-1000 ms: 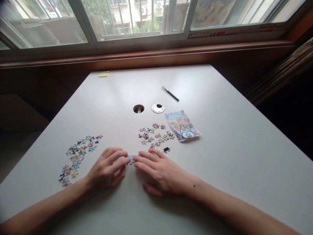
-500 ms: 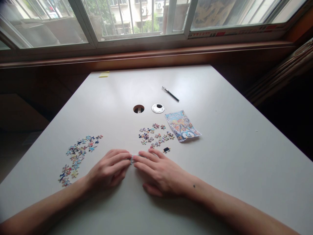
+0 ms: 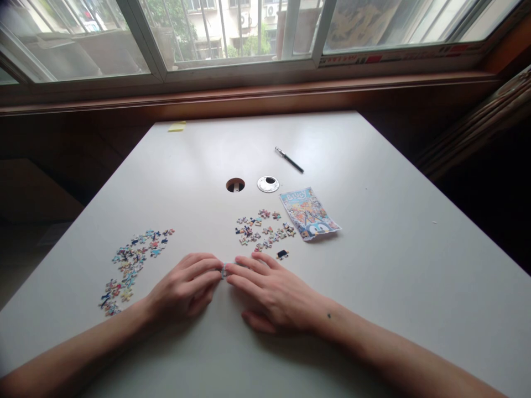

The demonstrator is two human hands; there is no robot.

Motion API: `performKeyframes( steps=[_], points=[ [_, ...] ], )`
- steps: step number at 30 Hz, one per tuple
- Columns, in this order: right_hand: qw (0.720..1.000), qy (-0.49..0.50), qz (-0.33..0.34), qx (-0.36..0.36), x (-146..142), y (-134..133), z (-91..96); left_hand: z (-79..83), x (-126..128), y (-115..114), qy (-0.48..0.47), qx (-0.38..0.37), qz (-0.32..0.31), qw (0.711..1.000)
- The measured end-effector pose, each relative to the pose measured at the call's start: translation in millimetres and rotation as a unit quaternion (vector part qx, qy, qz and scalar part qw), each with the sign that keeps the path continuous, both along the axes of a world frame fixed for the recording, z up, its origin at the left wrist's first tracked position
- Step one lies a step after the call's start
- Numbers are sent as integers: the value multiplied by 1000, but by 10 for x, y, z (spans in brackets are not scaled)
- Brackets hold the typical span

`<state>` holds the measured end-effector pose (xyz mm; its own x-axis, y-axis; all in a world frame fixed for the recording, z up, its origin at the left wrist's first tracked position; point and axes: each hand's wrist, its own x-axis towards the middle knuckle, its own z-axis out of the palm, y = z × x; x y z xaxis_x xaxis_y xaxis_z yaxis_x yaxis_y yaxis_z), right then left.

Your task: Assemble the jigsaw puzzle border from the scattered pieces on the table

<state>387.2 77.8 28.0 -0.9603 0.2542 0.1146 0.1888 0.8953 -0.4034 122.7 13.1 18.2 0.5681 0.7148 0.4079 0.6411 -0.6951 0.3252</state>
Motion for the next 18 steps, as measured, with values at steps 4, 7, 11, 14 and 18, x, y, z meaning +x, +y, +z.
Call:
performKeyframes(
  steps=[4, 7, 11, 14, 18],
  points=[
    [1000, -1, 0, -1, 5, 2, -21, -12, -13, 1, 5, -5, -4, 1000],
    [1000, -1, -1, 0, 7, 2, -35, -24, -20, -1, 3, -7, -6, 1000],
    [1000, 9, -2, 11, 12, 1, -38, -28, -22, -6, -3, -6, -9, 1000],
    [999, 28, 1, 19, 19, -1, -45, -18, -21, -2, -5, 0, -10, 1000],
    [998, 54, 1, 15, 27, 1, -68, -10, -22, 4, -6, -1, -10, 1000]
  ],
)
